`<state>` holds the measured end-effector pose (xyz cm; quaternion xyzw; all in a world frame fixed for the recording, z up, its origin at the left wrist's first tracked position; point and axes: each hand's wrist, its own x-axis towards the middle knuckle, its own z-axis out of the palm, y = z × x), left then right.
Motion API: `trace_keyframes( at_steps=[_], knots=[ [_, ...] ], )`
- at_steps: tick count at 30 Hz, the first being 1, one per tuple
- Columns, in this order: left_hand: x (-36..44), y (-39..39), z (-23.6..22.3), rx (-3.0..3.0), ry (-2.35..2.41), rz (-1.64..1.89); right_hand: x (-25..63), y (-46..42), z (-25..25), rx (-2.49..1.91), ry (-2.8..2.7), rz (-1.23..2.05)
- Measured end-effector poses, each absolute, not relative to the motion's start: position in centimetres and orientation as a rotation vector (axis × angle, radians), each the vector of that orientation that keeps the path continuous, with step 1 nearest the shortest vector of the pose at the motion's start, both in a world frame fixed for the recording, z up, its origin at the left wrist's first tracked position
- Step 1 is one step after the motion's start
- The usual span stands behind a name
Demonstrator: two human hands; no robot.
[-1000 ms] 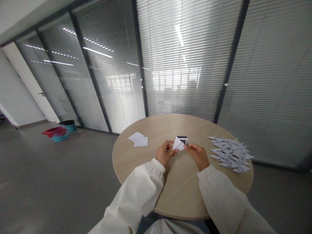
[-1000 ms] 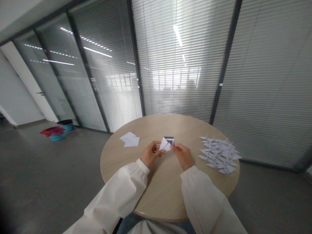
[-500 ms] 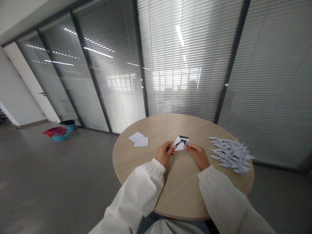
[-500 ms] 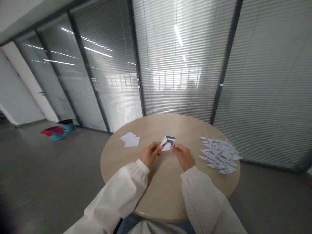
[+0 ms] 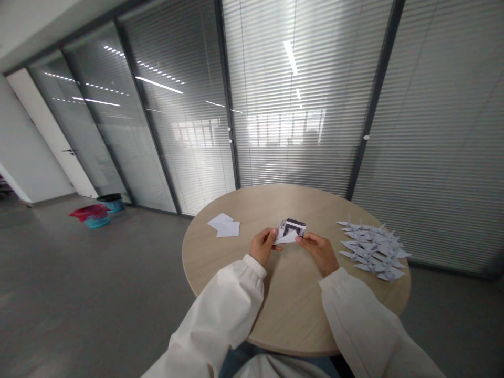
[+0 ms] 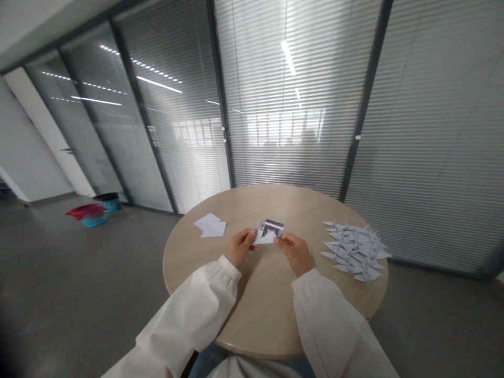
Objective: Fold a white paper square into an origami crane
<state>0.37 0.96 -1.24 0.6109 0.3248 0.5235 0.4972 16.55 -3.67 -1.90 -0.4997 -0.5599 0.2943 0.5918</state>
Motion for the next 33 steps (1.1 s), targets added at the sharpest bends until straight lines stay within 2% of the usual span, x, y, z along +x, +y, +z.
trace_keyframes(
  at_steps=[17, 33],
  knots=[
    [0.33, 0.85, -0.92, 1.303, 0.797, 1.229, 16.68, -3.63, -2.14, -1.165, -1.325, 0.764],
    [0.23, 1.06, -1.37, 1.467, 0.905, 1.228, 16.15, -3.52, -1.75, -1.018, -1.184, 0.822]
  ],
)
